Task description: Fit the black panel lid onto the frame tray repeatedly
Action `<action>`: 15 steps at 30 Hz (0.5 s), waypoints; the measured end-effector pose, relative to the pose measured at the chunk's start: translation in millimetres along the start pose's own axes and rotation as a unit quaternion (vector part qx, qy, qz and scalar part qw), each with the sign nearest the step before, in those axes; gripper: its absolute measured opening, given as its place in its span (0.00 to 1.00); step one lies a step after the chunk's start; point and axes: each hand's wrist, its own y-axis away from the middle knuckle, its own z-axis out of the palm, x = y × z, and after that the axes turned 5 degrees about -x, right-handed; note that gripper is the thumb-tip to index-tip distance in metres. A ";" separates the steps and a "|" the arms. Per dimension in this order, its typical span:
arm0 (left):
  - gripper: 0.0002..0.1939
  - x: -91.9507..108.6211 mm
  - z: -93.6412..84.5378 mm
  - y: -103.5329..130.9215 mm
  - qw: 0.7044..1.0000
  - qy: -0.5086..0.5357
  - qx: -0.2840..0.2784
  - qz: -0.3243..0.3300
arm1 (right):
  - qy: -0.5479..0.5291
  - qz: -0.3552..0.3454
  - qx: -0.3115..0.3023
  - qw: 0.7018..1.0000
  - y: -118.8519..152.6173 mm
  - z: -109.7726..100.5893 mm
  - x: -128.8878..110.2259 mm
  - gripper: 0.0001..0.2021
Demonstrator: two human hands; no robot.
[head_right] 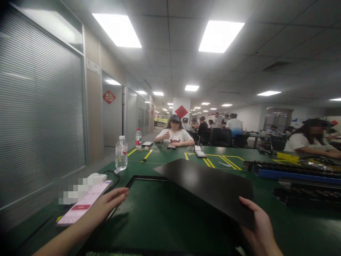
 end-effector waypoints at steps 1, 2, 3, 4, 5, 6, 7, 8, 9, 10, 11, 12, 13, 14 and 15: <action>0.22 0.8 -0.8 -1.2 0.997 0.075 0.014 -0.023 | 0.005 0.024 -0.014 1.000 4.0 1.2 -0.3 0.05; 0.22 1.7 -1.8 -1.8 0.989 0.143 0.022 -0.042 | 0.006 0.049 -0.032 0.998 6.9 1.6 -0.1 0.05; 0.21 2.7 -2.9 -1.7 0.978 0.198 0.025 -0.059 | 0.005 0.069 -0.053 0.996 9.0 1.5 0.3 0.06; 0.21 3.9 -4.2 -1.0 0.968 0.241 0.018 -0.071 | 0.004 0.084 -0.071 0.994 10.5 1.2 1.0 0.07; 0.20 5.5 -5.5 0.4 0.960 0.269 0.000 -0.080 | 0.005 0.095 -0.086 0.992 11.6 0.9 1.6 0.09; 0.19 7.4 -6.8 2.3 0.954 0.288 -0.025 -0.085 | 0.010 0.101 -0.098 0.990 12.3 0.7 2.2 0.11; 0.19 9.6 -8.1 4.4 0.948 0.301 -0.053 -0.086 | 0.018 0.105 -0.109 0.988 12.9 0.7 2.7 0.12; 0.19 11.9 -9.3 6.6 0.944 0.308 -0.074 -0.090 | 0.027 0.111 -0.120 0.986 13.3 0.9 3.2 0.14; 0.19 14.3 -10.6 8.7 0.940 0.312 -0.094 -0.096 | 0.033 0.119 -0.131 0.984 13.8 1.4 3.6 0.16; 0.20 16.5 -12.0 10.6 0.938 0.312 -0.108 -0.101 | 0.037 0.126 -0.147 0.980 14.6 2.3 4.2 0.17; 0.21 18.7 -13.6 12.1 0.938 0.310 -0.117 -0.104 | 0.040 0.129 -0.162 0.977 15.8 3.5 5.1 0.19; 0.23 20.5 -15.5 13.2 0.939 0.305 -0.120 -0.103 | 0.044 0.130 -0.177 0.975 17.6 5.1 6.3 0.20; 0.24 22.0 -17.8 13.8 0.942 0.300 -0.117 -0.096 | 0.053 0.129 -0.190 0.972 20.1 7.0 7.9 0.22; 0.25 23.2 -20.3 14.0 0.945 0.295 -0.109 -0.088 | 0.068 0.122 -0.198 0.970 23.2 9.2 9.8 0.22; 0.26 24.0 -23.2 13.9 0.948 0.291 -0.096 -0.083 | 0.087 0.106 -0.201 0.970 26.7 11.6 11.8 0.23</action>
